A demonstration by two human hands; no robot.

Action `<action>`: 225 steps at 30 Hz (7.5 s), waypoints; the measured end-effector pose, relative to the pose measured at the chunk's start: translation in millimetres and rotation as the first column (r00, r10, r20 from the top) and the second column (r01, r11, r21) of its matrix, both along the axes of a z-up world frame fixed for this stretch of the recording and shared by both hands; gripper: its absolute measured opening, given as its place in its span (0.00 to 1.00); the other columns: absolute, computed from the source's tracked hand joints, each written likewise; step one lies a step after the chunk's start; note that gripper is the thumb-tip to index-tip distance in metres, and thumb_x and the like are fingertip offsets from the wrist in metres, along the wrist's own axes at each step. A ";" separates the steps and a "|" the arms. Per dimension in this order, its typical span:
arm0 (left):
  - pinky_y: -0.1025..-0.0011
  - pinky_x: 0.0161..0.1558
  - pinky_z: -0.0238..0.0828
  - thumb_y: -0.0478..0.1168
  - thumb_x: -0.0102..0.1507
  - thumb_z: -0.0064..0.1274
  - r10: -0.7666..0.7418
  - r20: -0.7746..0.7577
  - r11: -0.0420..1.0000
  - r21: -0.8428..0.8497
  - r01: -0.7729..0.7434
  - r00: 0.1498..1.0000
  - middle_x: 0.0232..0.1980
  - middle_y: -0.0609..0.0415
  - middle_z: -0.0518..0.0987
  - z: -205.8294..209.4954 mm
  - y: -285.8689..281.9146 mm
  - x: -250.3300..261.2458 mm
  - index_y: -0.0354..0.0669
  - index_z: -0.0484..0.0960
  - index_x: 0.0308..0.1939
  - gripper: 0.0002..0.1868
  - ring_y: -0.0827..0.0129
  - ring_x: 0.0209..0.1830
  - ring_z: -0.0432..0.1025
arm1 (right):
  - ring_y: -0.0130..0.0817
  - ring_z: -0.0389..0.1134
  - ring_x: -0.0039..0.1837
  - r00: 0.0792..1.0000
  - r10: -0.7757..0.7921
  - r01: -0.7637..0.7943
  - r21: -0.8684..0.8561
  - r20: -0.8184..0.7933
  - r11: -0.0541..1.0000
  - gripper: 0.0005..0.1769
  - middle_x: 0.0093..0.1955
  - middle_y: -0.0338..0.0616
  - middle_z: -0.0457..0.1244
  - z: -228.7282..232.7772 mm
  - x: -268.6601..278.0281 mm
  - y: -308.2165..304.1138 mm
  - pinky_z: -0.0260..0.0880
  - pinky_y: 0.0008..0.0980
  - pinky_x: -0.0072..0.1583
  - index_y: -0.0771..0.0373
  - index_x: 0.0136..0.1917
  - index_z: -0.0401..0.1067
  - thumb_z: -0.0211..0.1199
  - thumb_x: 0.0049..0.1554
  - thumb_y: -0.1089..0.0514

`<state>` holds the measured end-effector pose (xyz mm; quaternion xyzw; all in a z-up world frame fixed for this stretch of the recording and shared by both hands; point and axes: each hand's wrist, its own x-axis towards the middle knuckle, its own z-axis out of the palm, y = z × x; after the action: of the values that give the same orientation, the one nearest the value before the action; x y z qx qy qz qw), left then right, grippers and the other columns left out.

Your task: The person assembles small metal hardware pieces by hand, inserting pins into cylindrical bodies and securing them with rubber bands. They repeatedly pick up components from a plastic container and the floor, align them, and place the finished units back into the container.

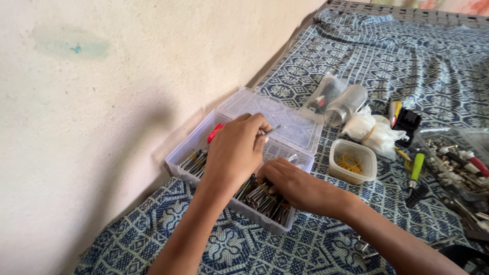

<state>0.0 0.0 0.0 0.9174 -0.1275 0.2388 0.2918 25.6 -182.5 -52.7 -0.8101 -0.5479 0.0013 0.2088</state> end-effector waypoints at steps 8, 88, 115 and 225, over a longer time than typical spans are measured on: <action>0.68 0.35 0.75 0.32 0.63 0.57 -0.126 0.184 0.959 -0.228 0.167 0.975 0.43 0.52 0.83 7.8 -15.1 -4.2 0.40 0.84 0.45 0.07 0.64 0.39 0.79 | 0.30 0.71 0.50 0.833 -0.204 0.370 0.243 -0.514 0.897 0.10 0.48 0.43 0.66 6.7 -10.8 -43.9 0.74 0.34 0.53 0.63 0.61 0.60 0.48 0.66 0.62; 0.60 0.70 0.60 0.69 0.72 0.20 -0.619 0.008 0.617 -0.613 0.493 0.785 0.68 0.39 0.70 -68.7 -95.1 -18.1 0.32 0.59 0.75 0.45 0.57 0.71 0.64 | 0.34 0.62 0.53 0.879 -0.421 0.457 0.639 -0.222 0.618 0.21 0.56 0.46 0.58 -41.3 -48.0 -86.8 0.66 0.31 0.55 0.63 0.62 0.62 0.51 0.57 0.77; 0.58 0.24 0.66 0.40 0.72 0.45 -0.133 0.273 0.960 -0.204 0.193 0.953 0.21 0.48 0.73 -60.8 -102.4 -32.2 0.40 0.68 0.37 0.10 0.55 0.19 0.73 | 0.27 0.59 0.45 0.828 -0.027 0.440 0.619 -0.560 0.651 0.16 0.48 0.42 0.56 -49.6 -54.9 -88.2 0.66 0.29 0.48 0.62 0.65 0.55 0.47 0.69 0.52; 0.62 0.37 0.72 0.38 0.65 0.53 -0.612 -0.275 0.789 -0.283 0.546 0.742 0.40 0.50 0.76 -104.0 -159.1 -65.2 0.39 0.79 0.42 0.06 0.58 0.34 0.75 | 0.47 0.56 0.73 0.926 -0.351 0.299 -0.297 -0.139 0.907 0.31 0.64 0.44 0.62 -0.3 -163.4 -262.2 0.53 0.51 0.69 0.58 0.63 0.72 0.74 0.47 0.52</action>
<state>-65.2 -159.1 -104.0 0.8279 -0.3299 -0.0217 0.4530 -137.8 -444.7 -52.9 -0.9072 -0.3768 0.1180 0.1450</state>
